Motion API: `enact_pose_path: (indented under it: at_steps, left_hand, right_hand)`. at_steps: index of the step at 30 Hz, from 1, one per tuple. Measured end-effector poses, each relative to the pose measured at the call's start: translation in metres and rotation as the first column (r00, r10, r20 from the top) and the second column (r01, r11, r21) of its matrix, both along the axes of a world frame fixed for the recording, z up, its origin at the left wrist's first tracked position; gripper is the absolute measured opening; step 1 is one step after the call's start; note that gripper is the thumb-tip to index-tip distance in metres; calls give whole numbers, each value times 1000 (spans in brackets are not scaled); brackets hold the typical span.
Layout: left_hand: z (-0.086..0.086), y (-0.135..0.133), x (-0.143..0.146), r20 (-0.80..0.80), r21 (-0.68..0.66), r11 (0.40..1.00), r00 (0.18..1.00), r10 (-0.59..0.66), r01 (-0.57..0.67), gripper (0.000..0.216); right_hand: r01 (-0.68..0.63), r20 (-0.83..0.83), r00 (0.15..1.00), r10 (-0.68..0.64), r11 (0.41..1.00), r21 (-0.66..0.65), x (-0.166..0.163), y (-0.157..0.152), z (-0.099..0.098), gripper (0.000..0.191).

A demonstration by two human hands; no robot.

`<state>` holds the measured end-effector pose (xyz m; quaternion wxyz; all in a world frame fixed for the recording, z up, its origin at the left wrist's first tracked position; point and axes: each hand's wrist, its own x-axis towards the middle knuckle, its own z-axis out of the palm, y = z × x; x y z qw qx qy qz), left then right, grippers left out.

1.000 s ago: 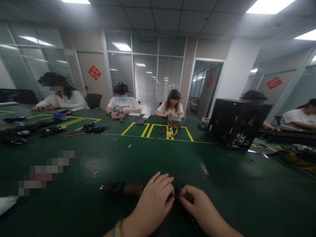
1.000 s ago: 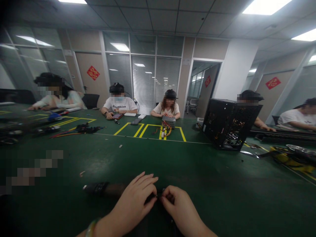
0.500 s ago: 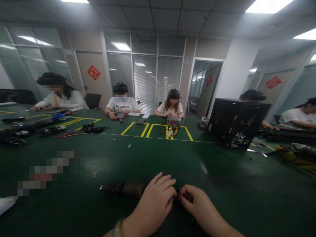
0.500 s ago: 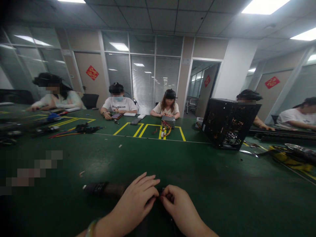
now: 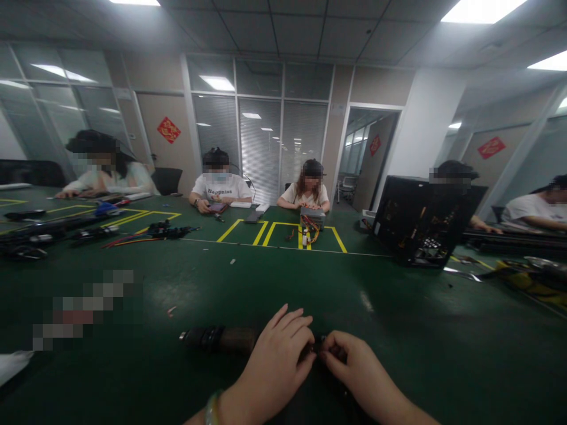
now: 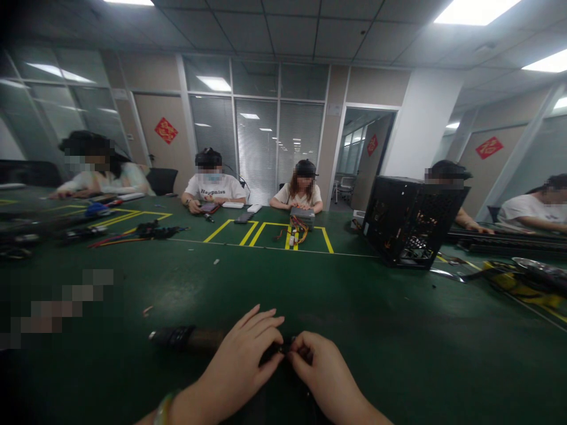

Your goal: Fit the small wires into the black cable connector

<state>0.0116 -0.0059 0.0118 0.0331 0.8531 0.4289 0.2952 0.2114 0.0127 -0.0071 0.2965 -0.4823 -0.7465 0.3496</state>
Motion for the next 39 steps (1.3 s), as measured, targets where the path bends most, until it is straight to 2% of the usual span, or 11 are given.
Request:
enact_pose_path:
  at_steps: [11,20,25,31,39]
  left_hand:
    - [-4,1,1,7,-1,1000,1000,-6,6,11]
    - [-4,0,1,-24,-148,986,997,69,-72,9]
    - [-3,0,1,-30,-146,988,999,44,-48,8]
    - [-2,0,1,-10,-163,984,997,75,-75,12]
    - [-3,2,1,-47,-165,985,998,35,-42,11]
  right_hand:
    - [2,-5,1000,-2,1000,0,-1,0,0,9]
    - [8,3,1000,-8,1000,-24,0,0,0,9]
    - [2,-6,1000,-2,1000,-19,1,1,-1,8]
    - [1,-20,1000,-1,1000,-15,-1,0,-1,8]
    - [-1,-15,1000,0,1000,-27,0,0,-2,8]
